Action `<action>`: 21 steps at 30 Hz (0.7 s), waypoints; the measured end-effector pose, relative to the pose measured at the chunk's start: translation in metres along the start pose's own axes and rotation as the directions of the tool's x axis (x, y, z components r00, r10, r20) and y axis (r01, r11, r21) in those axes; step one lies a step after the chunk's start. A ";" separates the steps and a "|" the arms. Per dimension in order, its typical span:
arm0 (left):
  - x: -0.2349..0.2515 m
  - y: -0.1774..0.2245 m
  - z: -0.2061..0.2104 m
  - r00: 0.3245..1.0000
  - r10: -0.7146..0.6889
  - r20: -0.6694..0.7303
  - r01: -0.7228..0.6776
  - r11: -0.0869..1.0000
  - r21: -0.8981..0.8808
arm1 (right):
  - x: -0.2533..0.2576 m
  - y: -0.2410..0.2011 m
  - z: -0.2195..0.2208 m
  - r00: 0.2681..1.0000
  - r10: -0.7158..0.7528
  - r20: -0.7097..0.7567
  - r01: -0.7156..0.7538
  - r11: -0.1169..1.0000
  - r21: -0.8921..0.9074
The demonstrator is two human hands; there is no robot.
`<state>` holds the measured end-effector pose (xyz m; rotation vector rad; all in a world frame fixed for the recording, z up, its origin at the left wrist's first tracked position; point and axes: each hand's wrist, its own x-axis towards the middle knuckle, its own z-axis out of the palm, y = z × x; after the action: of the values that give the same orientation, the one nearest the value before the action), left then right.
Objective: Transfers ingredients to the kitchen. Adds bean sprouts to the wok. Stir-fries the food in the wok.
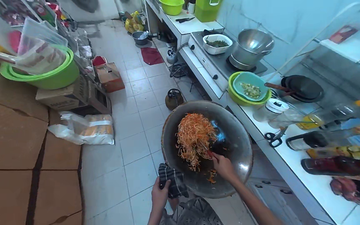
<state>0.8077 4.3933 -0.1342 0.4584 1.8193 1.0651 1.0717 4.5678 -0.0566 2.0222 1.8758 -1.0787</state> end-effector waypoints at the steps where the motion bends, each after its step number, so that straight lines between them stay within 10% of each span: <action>1: 0.000 0.000 0.000 1.000 -0.003 -0.006 0.003 1.000 0.002 | -0.017 0.008 0.002 0.997 -0.015 -0.070 0.010 0.998 -0.063; 5: -0.002 0.000 0.004 0.999 -0.032 -0.028 0.032 0.999 0.006 | -0.066 0.048 0.008 0.980 -0.093 -0.175 0.050 0.970 -0.239; 11: 0.001 0.002 -0.001 1.000 -0.018 0.021 0.017 0.999 0.029 | -0.080 0.031 -0.092 0.988 0.121 0.095 -0.080 0.931 -0.355; 14: 0.000 0.002 -0.001 0.999 -0.023 0.027 0.022 0.999 0.034 | -0.082 0.014 -0.125 0.871 0.291 0.396 -0.096 0.891 -0.444; 17: 0.001 0.000 -0.003 0.999 -0.023 0.029 0.022 0.999 0.045 | -0.059 -0.009 -0.088 0.819 0.189 0.542 -0.073 0.971 -0.228; 21: -0.001 0.002 -0.001 1.000 -0.018 0.016 0.017 0.999 0.035 | 0.017 -0.030 -0.007 0.943 0.089 0.319 -0.169 0.958 0.231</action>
<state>0.8068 4.3933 -0.1317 0.4695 1.8269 1.0167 1.0453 4.5915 -0.0516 1.9311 1.4921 -1.5610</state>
